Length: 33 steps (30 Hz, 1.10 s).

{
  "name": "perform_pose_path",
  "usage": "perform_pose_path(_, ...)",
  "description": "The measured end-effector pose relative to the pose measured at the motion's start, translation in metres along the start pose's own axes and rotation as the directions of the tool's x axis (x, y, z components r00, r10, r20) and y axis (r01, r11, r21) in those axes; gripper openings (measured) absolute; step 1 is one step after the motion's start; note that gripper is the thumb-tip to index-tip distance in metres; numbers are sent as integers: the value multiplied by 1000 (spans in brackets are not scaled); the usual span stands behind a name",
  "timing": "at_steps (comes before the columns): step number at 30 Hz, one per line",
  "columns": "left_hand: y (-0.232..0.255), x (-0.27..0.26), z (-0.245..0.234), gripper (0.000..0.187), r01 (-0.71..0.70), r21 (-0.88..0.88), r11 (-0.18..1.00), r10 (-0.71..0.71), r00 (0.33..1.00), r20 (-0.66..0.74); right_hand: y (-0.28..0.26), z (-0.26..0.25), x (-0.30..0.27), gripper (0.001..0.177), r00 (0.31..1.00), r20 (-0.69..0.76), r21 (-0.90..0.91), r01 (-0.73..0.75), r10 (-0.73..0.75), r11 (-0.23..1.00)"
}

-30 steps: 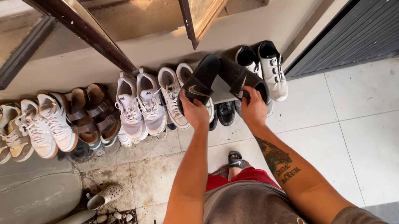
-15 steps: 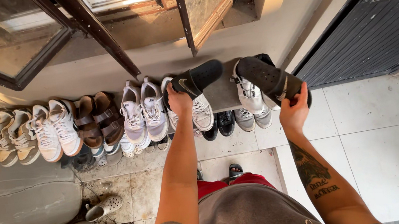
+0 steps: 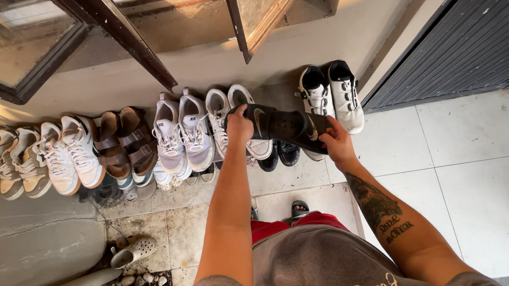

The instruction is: The person organizes a collection of shoes on a wall-mounted rack and the floor. They pick up various pairs of sneakers, sandals, and clogs, then place them in neat rows on the rack or align them on the floor.

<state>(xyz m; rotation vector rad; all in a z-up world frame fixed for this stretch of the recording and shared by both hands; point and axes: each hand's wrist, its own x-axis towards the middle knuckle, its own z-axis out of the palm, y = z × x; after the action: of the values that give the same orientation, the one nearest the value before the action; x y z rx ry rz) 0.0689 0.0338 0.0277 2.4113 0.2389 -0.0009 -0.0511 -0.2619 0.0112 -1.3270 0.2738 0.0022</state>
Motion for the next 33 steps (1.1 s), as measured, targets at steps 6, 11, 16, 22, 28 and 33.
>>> perform_pose_path(6, 7, -1, 9, 53, 137, 55, 989, -140, 988, 64, 22, 4, 2, 79, 989, 50, 110, -145, 141, 983)
perform_pose_path(11, 11, 13, 24, 57, 128, -77, 989, -119, 987, 108, 29, 11, -10, 81, 984, 51, -35, -171, 173, 985)
perform_pose_path(16, 59, 2, 34, 52, -82, 151, 985, 58, 986, 154, 37, 33, -34, 71, 997, 47, -333, -41, 60, 942)
perform_pose_path(22, 99, -3, 33, 56, -40, 265, 963, -33, 964, 265, 25, 31, -47, 56, 992, -18, -274, -122, 122, 954)
perform_pose_path(28, 98, 28, 69, 62, -197, 245, 949, 89, 916, 391, 34, 43, -33, 57, 978, -137, -164, -177, 155, 970)
perform_pose_path(33, 65, 65, 96, 63, -308, 242, 920, 169, 869, 464, 59, 58, -5, 55, 977, -157, -41, -153, 145, 987)
